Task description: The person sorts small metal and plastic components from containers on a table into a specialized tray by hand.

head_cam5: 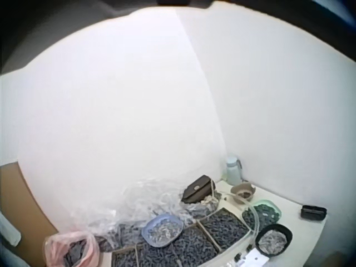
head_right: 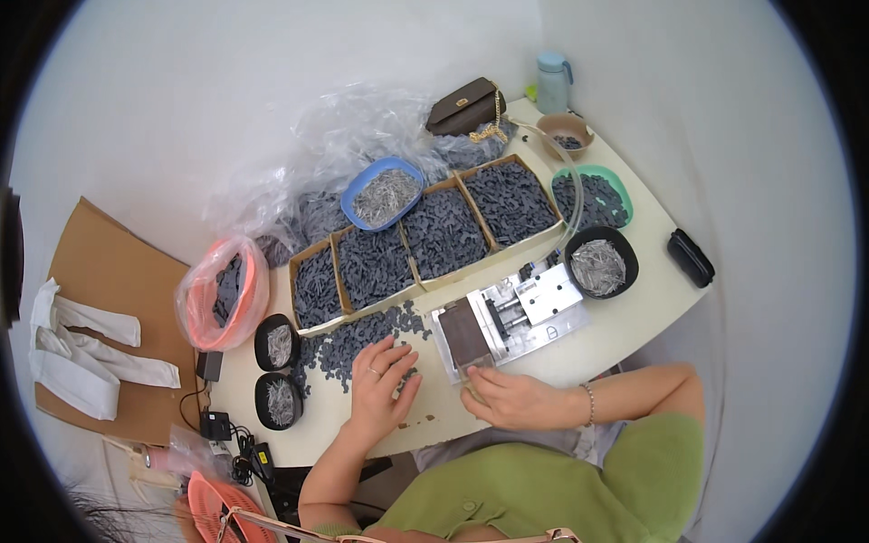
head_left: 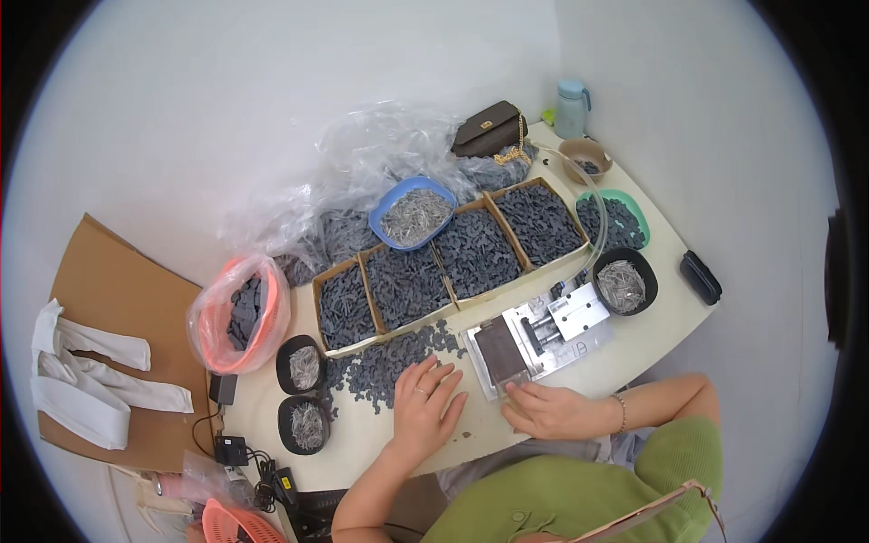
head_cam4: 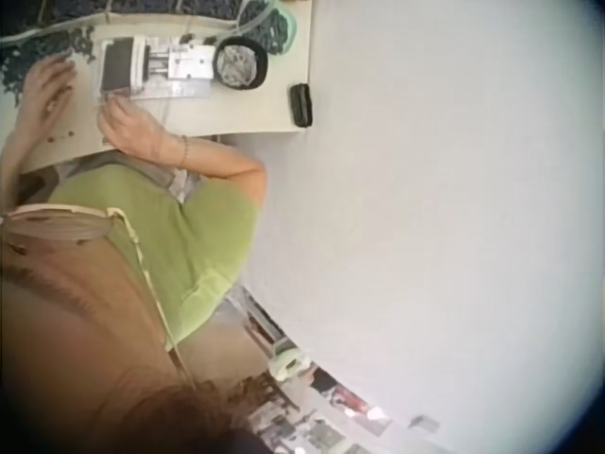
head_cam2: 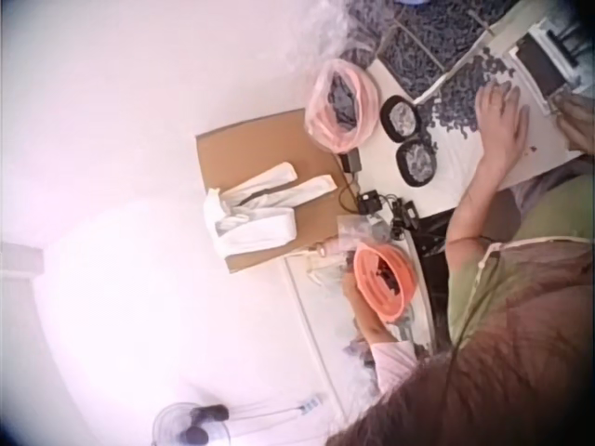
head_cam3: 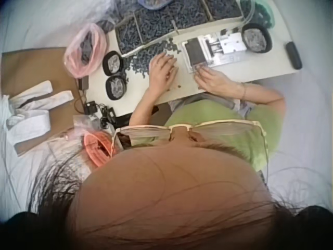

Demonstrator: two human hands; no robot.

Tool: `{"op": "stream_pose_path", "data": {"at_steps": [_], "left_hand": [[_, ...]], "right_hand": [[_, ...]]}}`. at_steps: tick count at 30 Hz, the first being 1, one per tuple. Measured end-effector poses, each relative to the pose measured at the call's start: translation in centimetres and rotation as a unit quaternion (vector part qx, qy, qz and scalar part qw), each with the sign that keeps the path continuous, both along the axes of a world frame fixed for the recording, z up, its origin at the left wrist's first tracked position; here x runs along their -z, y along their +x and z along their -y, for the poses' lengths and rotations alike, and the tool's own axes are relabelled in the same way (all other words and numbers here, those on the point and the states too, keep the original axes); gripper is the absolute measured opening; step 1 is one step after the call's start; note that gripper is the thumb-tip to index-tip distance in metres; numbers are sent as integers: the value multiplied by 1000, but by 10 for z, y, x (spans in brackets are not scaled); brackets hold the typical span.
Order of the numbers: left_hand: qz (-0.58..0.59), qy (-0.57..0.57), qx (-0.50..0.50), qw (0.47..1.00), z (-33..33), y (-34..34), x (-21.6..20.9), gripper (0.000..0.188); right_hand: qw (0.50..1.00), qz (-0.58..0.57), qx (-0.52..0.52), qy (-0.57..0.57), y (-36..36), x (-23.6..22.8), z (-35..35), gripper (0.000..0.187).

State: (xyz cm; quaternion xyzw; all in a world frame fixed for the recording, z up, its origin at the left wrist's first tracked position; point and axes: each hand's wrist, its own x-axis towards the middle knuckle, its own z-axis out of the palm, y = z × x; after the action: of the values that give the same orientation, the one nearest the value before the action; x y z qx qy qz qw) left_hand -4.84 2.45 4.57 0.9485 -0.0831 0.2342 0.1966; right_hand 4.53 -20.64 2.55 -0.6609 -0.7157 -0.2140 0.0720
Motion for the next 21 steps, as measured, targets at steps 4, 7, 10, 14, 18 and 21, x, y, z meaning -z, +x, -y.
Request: {"op": "stream_pose_path", "data": {"at_steps": [4, 7, 10, 14, 18, 21], "left_hand": [[-1, -17, 12, 1000, 4, 0, 8, 28], [-21, -45, 29, 998, 4, 1, 29, 27], [-11, -23, 61, 998, 18, 6, 34, 24], [2, 86, 47, 995, 44, 17, 34, 25], [-19, 187, 29, 982, 60, 28, 31, 22], [-42, 248, 33, 967, 61, 37, 29, 14]], "right_hand": [[999, 4, -35, 39, 16, 6, -1, 31], [989, -16, -79, 125, 40, 5, -7, 28], [982, -19, 10, 186, 75, -16, -26, 23], [848, -470, 109, 221, 128, -38, -84, 29], [859, -473, 138, 135, 164, -11, -100, 34], [916, -346, 150, 136, 179, -23, -87, 28]]}}
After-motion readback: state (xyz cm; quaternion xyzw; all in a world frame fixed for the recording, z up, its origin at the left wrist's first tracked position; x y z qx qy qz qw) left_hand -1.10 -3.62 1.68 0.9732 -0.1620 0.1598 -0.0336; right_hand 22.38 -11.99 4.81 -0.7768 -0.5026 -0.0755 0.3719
